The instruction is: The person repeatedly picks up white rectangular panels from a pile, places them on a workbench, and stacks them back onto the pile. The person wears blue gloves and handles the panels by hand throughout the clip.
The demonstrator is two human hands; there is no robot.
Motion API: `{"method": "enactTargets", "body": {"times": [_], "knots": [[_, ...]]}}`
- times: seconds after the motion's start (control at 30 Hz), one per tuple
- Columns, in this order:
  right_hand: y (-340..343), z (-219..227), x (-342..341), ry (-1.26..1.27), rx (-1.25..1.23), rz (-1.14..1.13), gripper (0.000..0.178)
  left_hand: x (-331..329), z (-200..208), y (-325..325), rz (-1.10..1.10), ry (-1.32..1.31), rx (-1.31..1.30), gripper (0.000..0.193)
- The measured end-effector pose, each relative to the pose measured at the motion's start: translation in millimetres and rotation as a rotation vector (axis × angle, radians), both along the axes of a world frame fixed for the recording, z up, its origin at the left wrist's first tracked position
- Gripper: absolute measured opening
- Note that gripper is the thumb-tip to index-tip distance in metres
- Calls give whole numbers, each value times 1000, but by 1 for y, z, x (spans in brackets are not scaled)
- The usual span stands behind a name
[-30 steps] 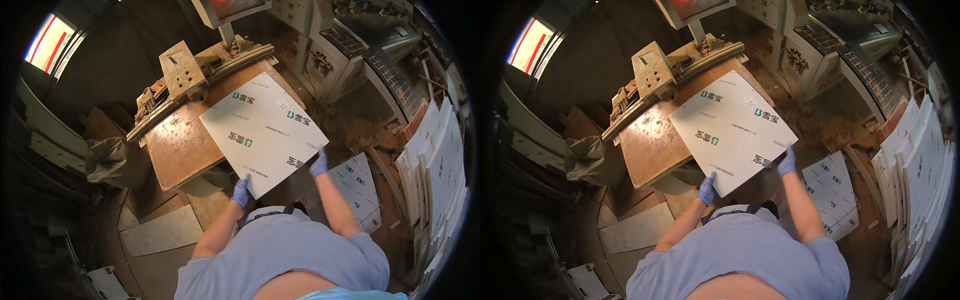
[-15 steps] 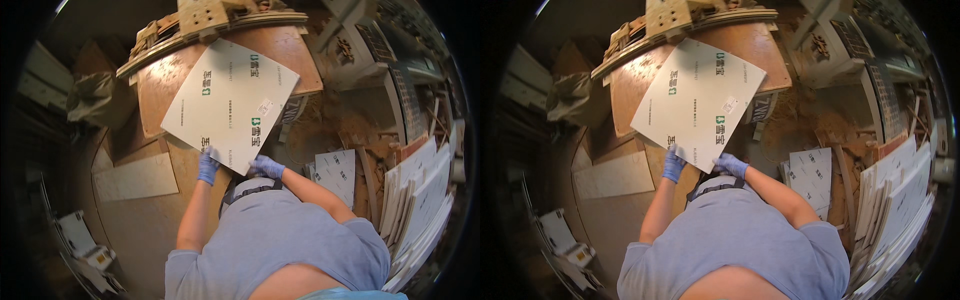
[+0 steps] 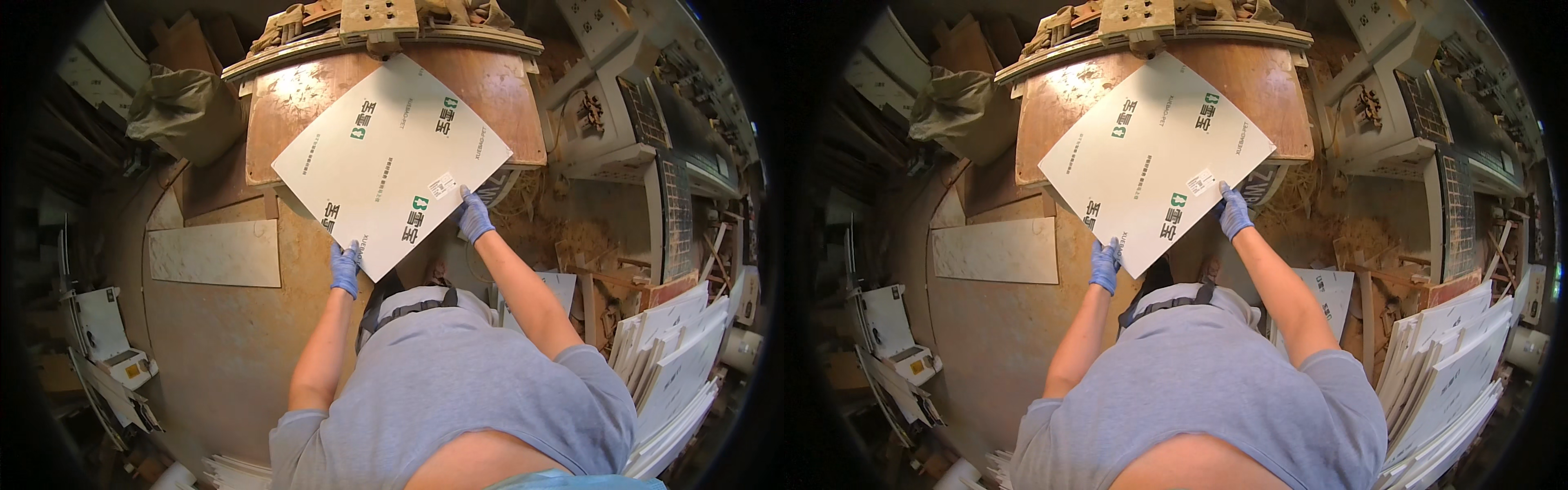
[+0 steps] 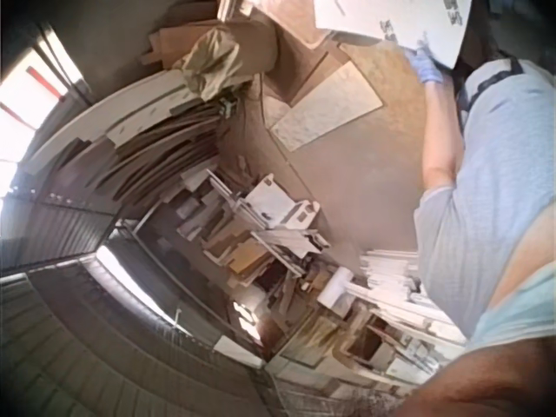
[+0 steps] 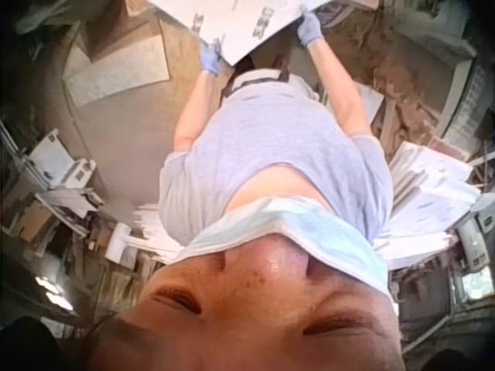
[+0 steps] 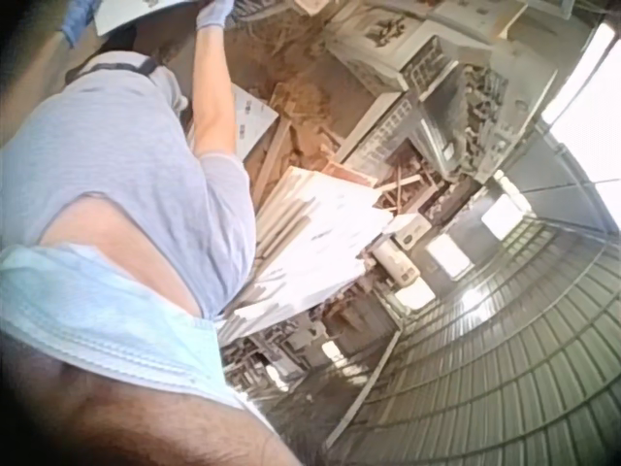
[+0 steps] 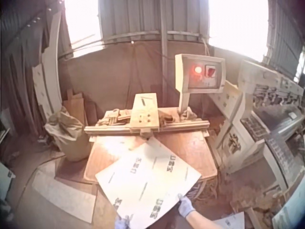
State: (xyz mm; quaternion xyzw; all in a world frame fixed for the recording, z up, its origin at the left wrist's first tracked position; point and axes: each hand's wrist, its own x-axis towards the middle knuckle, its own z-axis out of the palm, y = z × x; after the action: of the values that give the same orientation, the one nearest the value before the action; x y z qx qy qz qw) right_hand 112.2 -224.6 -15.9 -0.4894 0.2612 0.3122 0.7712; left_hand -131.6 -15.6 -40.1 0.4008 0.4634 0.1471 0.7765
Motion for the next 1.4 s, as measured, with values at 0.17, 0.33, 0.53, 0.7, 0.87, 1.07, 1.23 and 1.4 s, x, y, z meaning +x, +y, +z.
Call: {"method": "enactTargets", "body": {"times": [0.17, 0.33, 0.53, 0.7, 0.87, 1.07, 1.23, 1.4], "knots": [[1, 0, -32, 15, 34, -97, 32, 0, 15, 30, -102, 95, 133, 36], [-2, 3, -43, 122, 19, -31, 38, 46, 28, 77, -244, 158, 451, 49], [7, 25, -33, 183, -39, 46, 45, 79, 96, 92, -702, 311, 1389, 91], [9, 25, -23, 126, -178, -51, 44, 61, 69, 99, -987, 608, 1523, 120], [16, 12, 8, 71, -322, -97, 44, 116, 82, 120, -1026, 502, 1554, 120], [5, 23, 62, 25, -557, 21, 43, 160, 72, 112, -982, 436, 1508, 118], [-1, 21, 84, 29, -577, 42, 51, 179, 81, 113, -1007, 431, 1453, 118], [3, 20, 87, 30, -609, 27, 53, 181, 83, 118, -1006, 444, 1440, 117]]}}
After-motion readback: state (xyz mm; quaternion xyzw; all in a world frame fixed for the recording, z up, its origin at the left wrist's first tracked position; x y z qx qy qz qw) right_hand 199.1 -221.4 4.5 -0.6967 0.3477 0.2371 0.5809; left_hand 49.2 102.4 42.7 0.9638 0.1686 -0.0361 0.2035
